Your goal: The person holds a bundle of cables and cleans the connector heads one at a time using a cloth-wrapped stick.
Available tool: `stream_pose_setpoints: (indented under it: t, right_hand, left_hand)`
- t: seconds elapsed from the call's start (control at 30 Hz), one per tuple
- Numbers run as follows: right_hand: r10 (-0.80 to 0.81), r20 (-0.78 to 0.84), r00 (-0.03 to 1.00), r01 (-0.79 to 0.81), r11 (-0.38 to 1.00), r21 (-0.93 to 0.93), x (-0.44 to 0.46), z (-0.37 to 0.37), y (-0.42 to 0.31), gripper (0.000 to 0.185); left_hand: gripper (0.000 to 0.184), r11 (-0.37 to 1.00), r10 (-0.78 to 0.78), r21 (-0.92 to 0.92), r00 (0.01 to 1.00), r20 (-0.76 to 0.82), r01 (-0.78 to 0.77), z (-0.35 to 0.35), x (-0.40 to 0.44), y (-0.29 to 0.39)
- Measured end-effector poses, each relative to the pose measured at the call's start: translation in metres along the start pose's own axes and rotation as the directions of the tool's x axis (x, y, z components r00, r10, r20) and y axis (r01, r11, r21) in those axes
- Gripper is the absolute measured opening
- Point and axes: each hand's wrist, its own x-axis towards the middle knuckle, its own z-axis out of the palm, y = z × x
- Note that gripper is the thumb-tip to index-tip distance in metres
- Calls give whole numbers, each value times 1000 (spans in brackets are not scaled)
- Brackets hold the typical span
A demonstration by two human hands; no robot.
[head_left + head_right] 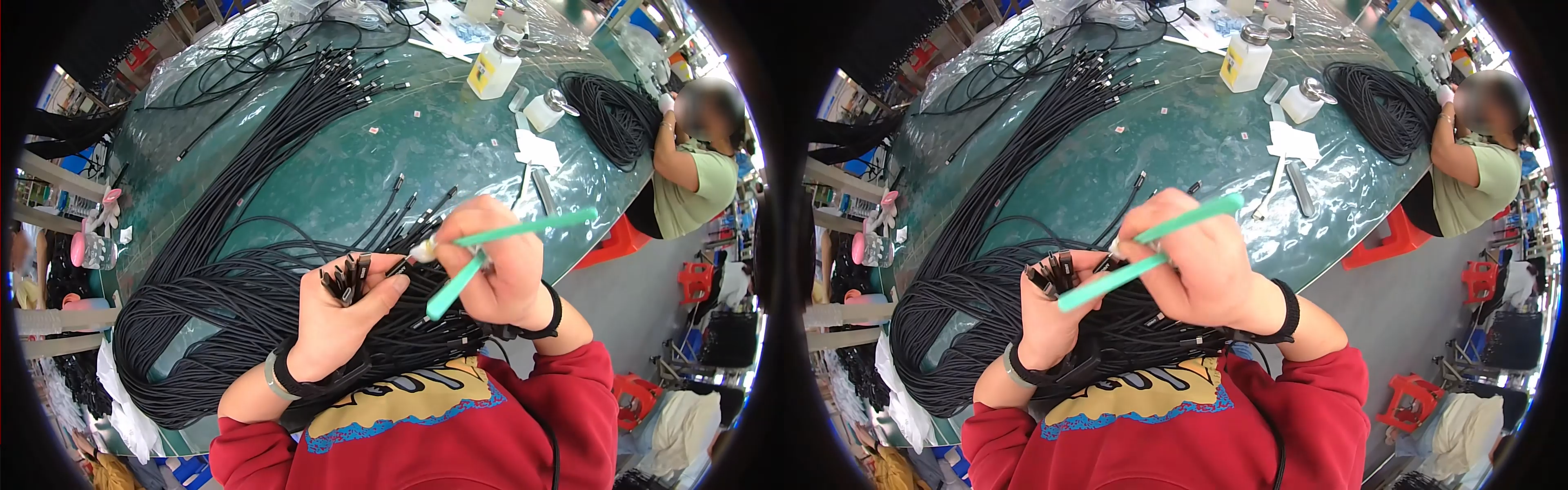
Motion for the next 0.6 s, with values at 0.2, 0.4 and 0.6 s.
stream_pose_setpoints:
  t: [0.2,0.4,0.6]
  right_hand:
    - [31,-51,998,-34,997,-67,1,-1,5,16]
    - [212,-59,975,-210,977,39,-7,-5,8,10]
    - [273,-60,960,-265,957,119,-5,1,13,6]
  left_hand:
    - [14,999,16,34,1000,17,-17,2,1,1]
    - [20,989,-127,-47,975,184,138,-8,9,3]
    - [28,988,-140,-33,971,194,149,-10,11,0]
